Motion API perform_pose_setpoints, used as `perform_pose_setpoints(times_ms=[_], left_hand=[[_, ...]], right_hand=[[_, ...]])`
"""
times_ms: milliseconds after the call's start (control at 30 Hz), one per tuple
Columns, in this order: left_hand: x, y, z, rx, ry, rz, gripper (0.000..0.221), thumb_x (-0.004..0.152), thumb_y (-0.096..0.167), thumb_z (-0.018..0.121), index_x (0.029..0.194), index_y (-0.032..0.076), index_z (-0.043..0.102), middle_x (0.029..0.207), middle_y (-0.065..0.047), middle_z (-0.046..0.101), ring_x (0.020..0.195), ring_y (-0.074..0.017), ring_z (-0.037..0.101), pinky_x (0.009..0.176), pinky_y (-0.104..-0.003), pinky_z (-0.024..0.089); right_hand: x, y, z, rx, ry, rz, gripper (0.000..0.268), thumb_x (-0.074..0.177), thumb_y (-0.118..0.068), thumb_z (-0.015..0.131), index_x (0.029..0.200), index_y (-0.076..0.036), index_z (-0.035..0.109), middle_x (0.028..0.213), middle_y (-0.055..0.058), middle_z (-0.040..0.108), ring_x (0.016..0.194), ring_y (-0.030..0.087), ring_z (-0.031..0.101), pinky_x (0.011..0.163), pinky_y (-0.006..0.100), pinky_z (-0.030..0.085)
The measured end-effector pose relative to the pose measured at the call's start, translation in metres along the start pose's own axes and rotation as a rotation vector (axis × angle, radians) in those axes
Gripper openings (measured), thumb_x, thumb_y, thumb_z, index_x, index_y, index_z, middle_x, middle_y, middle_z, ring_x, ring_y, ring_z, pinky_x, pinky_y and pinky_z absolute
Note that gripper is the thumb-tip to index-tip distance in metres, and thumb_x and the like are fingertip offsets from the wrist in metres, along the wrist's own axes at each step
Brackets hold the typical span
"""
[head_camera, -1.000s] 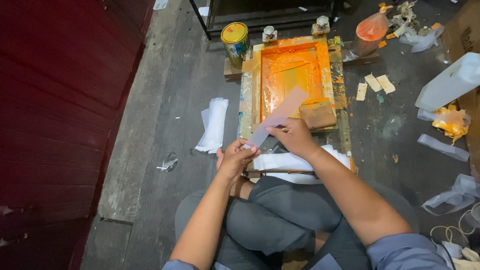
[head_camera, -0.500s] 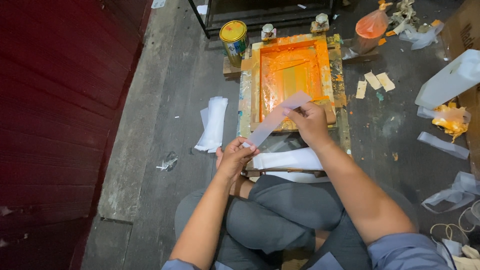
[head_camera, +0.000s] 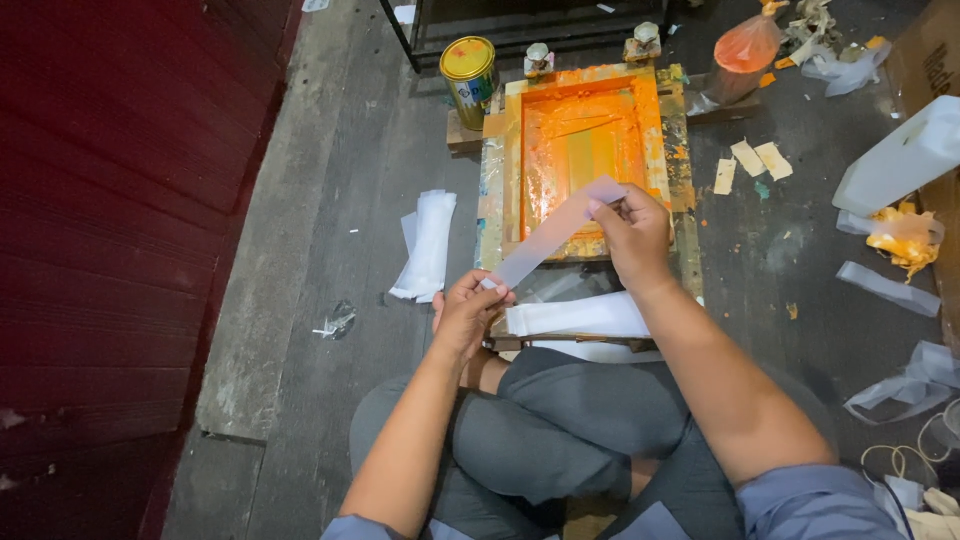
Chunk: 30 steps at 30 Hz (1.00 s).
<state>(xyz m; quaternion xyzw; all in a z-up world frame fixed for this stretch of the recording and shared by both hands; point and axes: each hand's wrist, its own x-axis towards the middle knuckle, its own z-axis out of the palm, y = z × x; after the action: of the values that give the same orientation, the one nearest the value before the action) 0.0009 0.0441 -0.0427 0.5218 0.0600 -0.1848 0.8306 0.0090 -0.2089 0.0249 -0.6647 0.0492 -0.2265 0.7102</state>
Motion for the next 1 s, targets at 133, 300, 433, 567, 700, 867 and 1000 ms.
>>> perform_pose_setpoints(times_ms=[133,300,433,567,700,867,1000], left_hand=[[-0.001,0.002,0.002,-0.001,0.019,0.010,0.020,0.083,0.001,0.078,0.100,0.002,0.066,0.082,-0.009,0.069,0.082,-0.0208,0.077,0.087,-0.031,0.060],[0.000,0.000,0.001,-0.013,0.031,0.014,0.019,0.084,0.001,0.078,0.099,0.002,0.066,0.082,-0.009,0.068,0.083,-0.0225,0.076,0.088,-0.033,0.059],[0.001,0.000,0.001,-0.015,0.035,0.016,0.019,0.083,0.003,0.077,0.099,0.003,0.066,0.082,-0.008,0.068,0.082,-0.0207,0.076,0.086,-0.031,0.060],[0.004,-0.004,-0.003,-0.037,0.042,0.023,0.018,0.084,0.001,0.076,0.098,0.003,0.066,0.081,-0.008,0.068,0.081,-0.0222,0.077,0.087,-0.033,0.061],[0.003,-0.001,-0.001,-0.054,0.061,0.027,0.018,0.083,0.001,0.076,0.097,0.004,0.066,0.081,-0.007,0.067,0.079,-0.0218,0.076,0.086,-0.032,0.061],[0.003,-0.001,0.000,-0.056,0.073,0.040,0.018,0.083,0.001,0.075,0.098,0.002,0.066,0.080,-0.008,0.068,0.078,-0.0213,0.076,0.085,-0.032,0.061],[0.000,0.004,0.002,-0.066,0.104,0.066,0.018,0.083,0.001,0.073,0.099,0.001,0.065,0.078,-0.008,0.068,0.076,-0.0194,0.076,0.085,-0.031,0.061]], right_hand=[[0.000,-0.005,0.001,0.011,0.017,-0.015,0.006,0.094,-0.003,0.072,0.100,-0.004,0.072,0.072,0.005,0.064,0.062,0.004,0.054,0.063,0.020,0.047],[-0.003,-0.017,0.002,0.055,0.052,0.005,0.009,0.096,-0.004,0.069,0.105,-0.004,0.069,0.075,0.005,0.065,0.063,0.002,0.054,0.062,0.019,0.046],[-0.002,-0.010,0.001,0.069,0.050,0.009,0.010,0.097,-0.004,0.069,0.107,-0.002,0.069,0.076,0.006,0.064,0.063,0.003,0.054,0.063,0.020,0.047],[0.002,0.003,-0.002,0.082,0.039,-0.022,0.012,0.098,-0.004,0.068,0.110,-0.001,0.067,0.076,0.009,0.065,0.062,0.007,0.059,0.064,0.023,0.050],[0.005,0.014,-0.007,0.048,0.038,-0.034,0.012,0.100,-0.006,0.068,0.111,-0.001,0.067,0.081,0.010,0.067,0.076,0.010,0.066,0.075,0.024,0.052],[0.002,0.010,-0.005,0.050,0.030,-0.027,0.013,0.100,-0.007,0.068,0.112,-0.001,0.067,0.080,0.010,0.066,0.079,0.011,0.067,0.078,0.025,0.053],[0.004,0.012,-0.002,0.044,0.025,-0.042,0.011,0.102,-0.008,0.066,0.111,-0.001,0.067,0.079,0.011,0.067,0.078,0.011,0.067,0.079,0.025,0.054]])
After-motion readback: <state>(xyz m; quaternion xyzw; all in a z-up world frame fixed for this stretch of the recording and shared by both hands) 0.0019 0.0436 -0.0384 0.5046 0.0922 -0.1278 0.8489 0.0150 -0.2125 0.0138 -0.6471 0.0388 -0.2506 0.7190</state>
